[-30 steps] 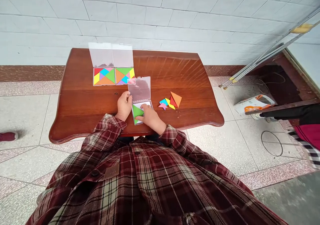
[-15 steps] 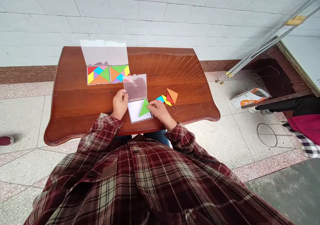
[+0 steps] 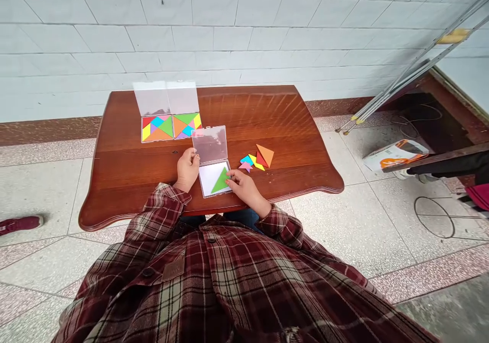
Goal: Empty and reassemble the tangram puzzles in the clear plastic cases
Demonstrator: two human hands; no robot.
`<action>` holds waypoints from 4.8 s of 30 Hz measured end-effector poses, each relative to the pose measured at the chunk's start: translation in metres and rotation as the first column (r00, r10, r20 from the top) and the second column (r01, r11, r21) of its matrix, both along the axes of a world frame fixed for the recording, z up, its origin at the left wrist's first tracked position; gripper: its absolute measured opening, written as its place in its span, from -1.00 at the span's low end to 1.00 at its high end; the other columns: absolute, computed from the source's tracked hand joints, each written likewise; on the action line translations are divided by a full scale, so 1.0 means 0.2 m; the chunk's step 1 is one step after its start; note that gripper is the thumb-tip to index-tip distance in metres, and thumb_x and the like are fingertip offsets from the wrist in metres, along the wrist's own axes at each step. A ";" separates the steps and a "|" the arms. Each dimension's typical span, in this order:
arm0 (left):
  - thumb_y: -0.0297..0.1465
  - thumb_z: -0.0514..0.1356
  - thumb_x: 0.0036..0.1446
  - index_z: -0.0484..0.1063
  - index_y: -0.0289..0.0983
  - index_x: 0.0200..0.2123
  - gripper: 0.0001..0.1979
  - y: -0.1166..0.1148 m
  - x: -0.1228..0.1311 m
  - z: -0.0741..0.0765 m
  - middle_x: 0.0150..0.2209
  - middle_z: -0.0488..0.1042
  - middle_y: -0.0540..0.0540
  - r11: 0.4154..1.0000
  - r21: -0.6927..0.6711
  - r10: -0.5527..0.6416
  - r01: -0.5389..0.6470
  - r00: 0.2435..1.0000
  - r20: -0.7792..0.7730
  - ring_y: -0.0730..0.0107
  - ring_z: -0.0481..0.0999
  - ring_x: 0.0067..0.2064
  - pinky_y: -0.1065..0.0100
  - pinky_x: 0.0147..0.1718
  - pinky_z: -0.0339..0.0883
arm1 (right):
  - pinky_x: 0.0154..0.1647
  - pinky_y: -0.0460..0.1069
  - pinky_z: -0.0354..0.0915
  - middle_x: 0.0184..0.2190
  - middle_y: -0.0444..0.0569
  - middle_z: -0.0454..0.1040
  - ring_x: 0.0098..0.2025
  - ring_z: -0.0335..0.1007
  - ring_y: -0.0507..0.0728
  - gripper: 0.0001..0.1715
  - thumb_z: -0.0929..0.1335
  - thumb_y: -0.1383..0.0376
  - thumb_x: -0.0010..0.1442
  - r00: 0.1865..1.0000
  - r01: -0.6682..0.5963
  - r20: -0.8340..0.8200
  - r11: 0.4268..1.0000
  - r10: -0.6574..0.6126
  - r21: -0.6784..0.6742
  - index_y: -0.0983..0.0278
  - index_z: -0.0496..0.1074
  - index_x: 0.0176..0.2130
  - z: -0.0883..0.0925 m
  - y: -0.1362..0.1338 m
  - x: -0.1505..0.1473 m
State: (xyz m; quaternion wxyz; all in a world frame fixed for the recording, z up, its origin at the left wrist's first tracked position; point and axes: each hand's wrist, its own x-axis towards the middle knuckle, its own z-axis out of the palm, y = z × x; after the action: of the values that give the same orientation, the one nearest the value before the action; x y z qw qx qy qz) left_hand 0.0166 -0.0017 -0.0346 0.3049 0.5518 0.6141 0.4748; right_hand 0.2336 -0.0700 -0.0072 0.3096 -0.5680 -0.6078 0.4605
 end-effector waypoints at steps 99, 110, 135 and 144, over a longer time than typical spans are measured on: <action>-0.44 0.15 0.09 0.39 -0.26 -0.19 -0.82 0.02 0.02 0.00 -0.41 0.47 0.02 0.999 0.040 -0.024 0.022 0.999 0.039 0.44 0.48 -0.36 0.38 -0.29 0.33 | -0.58 -0.16 0.33 -0.50 -0.30 0.42 -0.56 0.42 -0.04 -0.38 0.37 0.40 0.08 0.914 0.130 -0.308 0.909 -0.264 -0.395 0.21 0.12 0.09 0.15 0.05 -0.11; -0.45 0.14 0.10 0.38 -0.25 -0.19 -0.83 0.01 0.03 0.02 -0.42 0.46 0.03 0.999 0.025 -0.034 0.033 0.998 0.056 0.45 0.44 -0.40 0.38 -0.32 0.31 | -0.61 -0.16 0.29 -0.23 -0.11 0.47 -0.50 0.43 -0.05 -0.41 0.34 0.39 0.13 0.995 -0.051 -0.102 0.954 0.021 -0.296 0.23 0.22 0.15 0.13 0.06 -0.13; -0.41 0.13 0.12 0.38 -0.24 -0.18 -0.83 0.02 0.01 0.01 -0.40 0.46 0.01 1.000 0.023 -0.018 0.018 1.000 0.000 0.43 0.48 -0.36 0.35 -0.25 0.36 | 0.03 0.08 0.35 -0.03 0.03 0.47 -0.26 0.41 0.09 -0.61 0.34 0.42 0.14 0.947 -0.240 0.243 0.966 0.210 0.099 0.23 0.44 -0.01 0.11 0.02 -0.12; -0.45 0.12 0.10 0.37 -0.24 -0.18 -0.82 0.00 0.02 0.03 -0.39 0.47 0.01 1.000 -0.014 -0.019 0.020 0.999 0.048 0.43 0.48 -0.35 0.35 -0.26 0.36 | 0.08 0.11 0.33 0.08 0.17 0.43 -0.09 0.44 0.17 -0.53 0.33 0.44 0.16 0.910 -0.264 0.351 0.961 0.220 0.081 0.31 0.42 0.08 0.11 0.02 -0.13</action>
State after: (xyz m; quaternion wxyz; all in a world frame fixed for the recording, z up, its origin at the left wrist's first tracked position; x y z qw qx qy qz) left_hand 0.0212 -0.0011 -0.0283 0.3283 0.5438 0.6047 0.4804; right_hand 0.2085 -0.0654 0.0153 0.1762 -0.5382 -0.7456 0.3513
